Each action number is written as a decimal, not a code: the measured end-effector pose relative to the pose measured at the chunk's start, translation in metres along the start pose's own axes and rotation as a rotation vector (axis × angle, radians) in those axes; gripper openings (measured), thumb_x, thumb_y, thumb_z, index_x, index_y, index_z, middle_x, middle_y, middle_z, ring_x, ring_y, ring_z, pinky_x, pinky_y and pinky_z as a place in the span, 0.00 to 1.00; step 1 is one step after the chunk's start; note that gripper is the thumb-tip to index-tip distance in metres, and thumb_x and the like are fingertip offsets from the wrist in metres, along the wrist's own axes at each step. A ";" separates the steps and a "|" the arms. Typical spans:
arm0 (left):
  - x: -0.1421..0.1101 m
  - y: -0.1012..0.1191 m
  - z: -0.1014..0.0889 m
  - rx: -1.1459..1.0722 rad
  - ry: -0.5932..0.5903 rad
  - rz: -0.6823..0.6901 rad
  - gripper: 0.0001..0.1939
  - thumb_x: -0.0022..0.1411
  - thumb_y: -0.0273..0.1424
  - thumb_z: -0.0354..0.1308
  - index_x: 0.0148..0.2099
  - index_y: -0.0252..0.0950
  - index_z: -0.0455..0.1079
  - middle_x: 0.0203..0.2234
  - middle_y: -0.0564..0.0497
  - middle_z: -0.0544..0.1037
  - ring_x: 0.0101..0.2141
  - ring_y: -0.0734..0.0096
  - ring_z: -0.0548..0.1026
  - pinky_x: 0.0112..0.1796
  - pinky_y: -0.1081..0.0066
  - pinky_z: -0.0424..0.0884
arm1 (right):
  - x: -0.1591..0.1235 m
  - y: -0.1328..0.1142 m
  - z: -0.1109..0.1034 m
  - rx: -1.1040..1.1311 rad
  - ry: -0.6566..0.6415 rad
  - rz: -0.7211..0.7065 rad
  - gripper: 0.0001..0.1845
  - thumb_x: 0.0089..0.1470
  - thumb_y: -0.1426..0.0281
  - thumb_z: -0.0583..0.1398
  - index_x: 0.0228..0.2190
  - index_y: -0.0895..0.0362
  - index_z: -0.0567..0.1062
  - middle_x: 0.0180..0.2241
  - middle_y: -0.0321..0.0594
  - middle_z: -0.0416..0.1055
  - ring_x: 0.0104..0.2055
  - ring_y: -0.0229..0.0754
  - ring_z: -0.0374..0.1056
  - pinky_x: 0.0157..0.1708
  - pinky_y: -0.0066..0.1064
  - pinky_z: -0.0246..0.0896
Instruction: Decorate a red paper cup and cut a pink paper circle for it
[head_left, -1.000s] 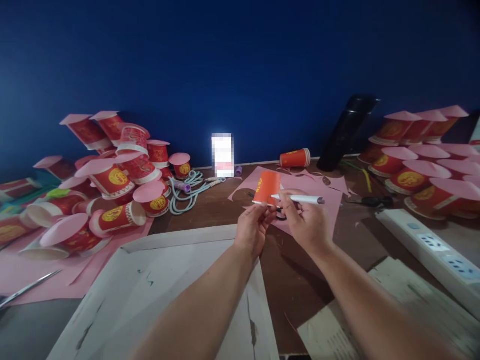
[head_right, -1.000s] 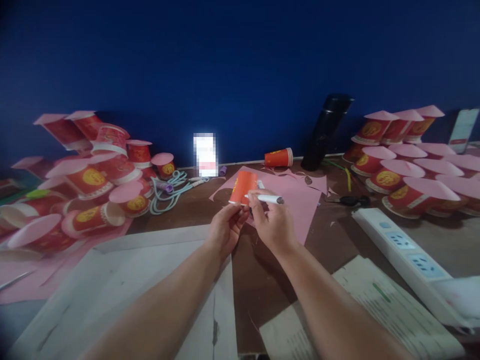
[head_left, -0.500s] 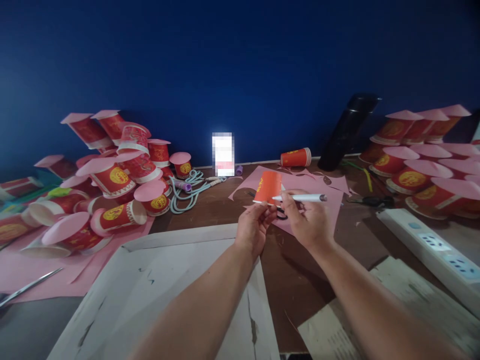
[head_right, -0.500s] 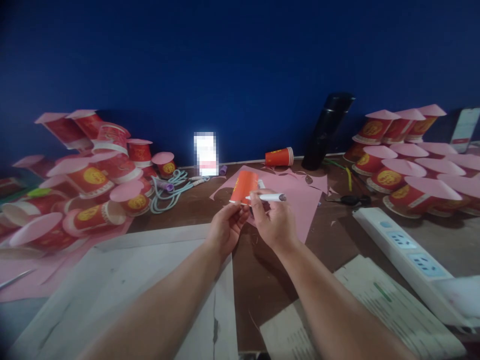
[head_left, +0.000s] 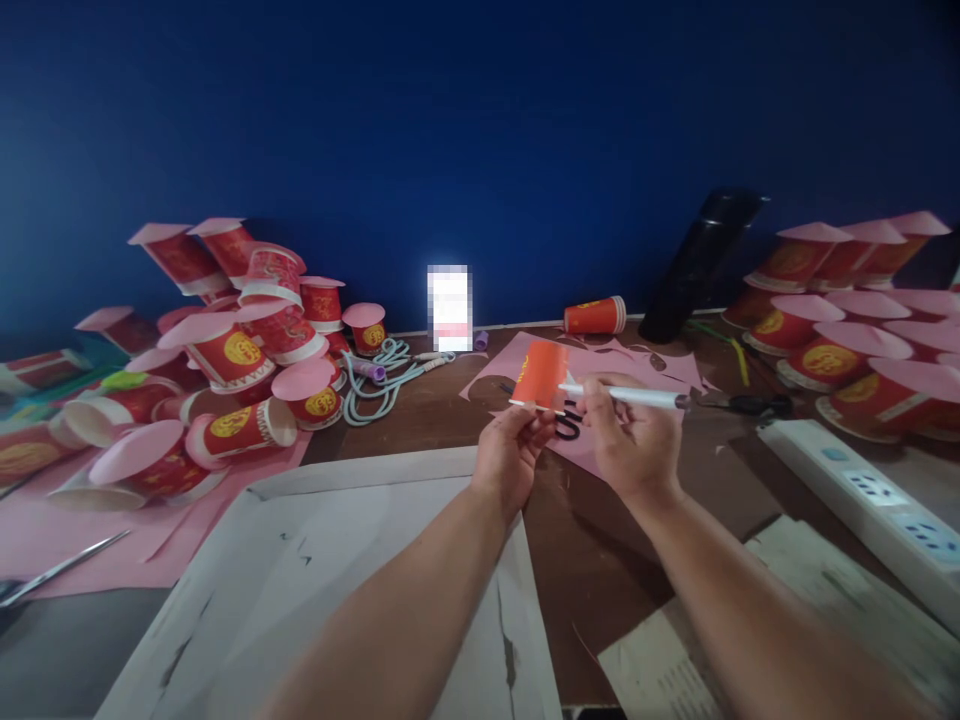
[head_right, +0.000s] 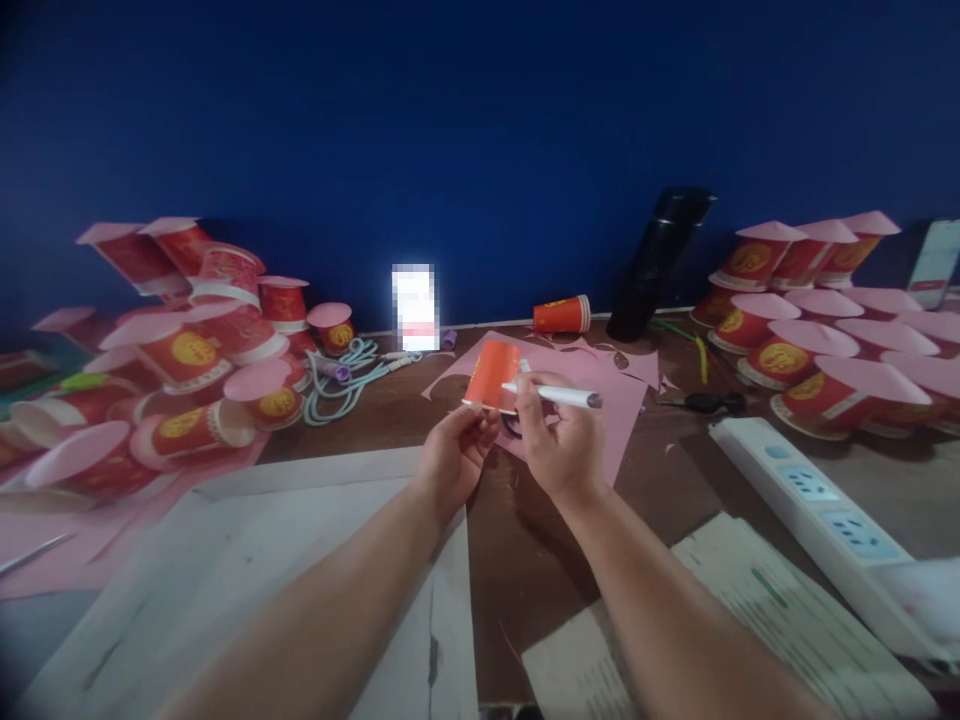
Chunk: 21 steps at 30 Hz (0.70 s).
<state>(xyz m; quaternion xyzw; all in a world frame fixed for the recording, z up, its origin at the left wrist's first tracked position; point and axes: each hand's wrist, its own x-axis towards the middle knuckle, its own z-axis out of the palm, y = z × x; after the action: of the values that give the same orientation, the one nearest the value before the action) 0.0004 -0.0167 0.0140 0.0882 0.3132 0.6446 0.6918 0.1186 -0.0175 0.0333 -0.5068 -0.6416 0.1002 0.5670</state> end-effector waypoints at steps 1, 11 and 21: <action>0.000 0.000 0.000 -0.001 -0.002 -0.001 0.03 0.53 0.21 0.58 0.27 0.28 0.71 0.21 0.49 0.75 0.25 0.78 0.76 0.29 0.79 0.73 | 0.000 0.000 0.000 -0.005 -0.008 -0.002 0.16 0.59 0.59 0.55 0.33 0.57 0.76 0.26 0.39 0.75 0.23 0.37 0.69 0.25 0.28 0.62; 0.000 0.000 0.002 0.012 -0.002 -0.001 0.03 0.53 0.21 0.59 0.27 0.28 0.70 0.21 0.50 0.74 0.25 0.78 0.75 0.30 0.79 0.73 | 0.000 -0.003 0.000 -0.084 -0.048 0.016 0.17 0.59 0.58 0.54 0.35 0.56 0.76 0.27 0.40 0.76 0.26 0.40 0.70 0.27 0.30 0.63; 0.000 0.000 0.000 0.014 -0.027 0.016 0.03 0.53 0.21 0.59 0.27 0.28 0.71 0.21 0.49 0.75 0.25 0.78 0.75 0.31 0.79 0.72 | 0.000 0.002 0.001 -0.064 -0.157 0.060 0.16 0.59 0.58 0.55 0.31 0.56 0.75 0.25 0.39 0.75 0.25 0.40 0.70 0.26 0.29 0.60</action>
<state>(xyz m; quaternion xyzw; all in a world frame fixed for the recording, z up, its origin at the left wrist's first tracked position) 0.0003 -0.0170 0.0139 0.1042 0.3078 0.6466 0.6902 0.1185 -0.0158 0.0315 -0.5341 -0.6714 0.1361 0.4954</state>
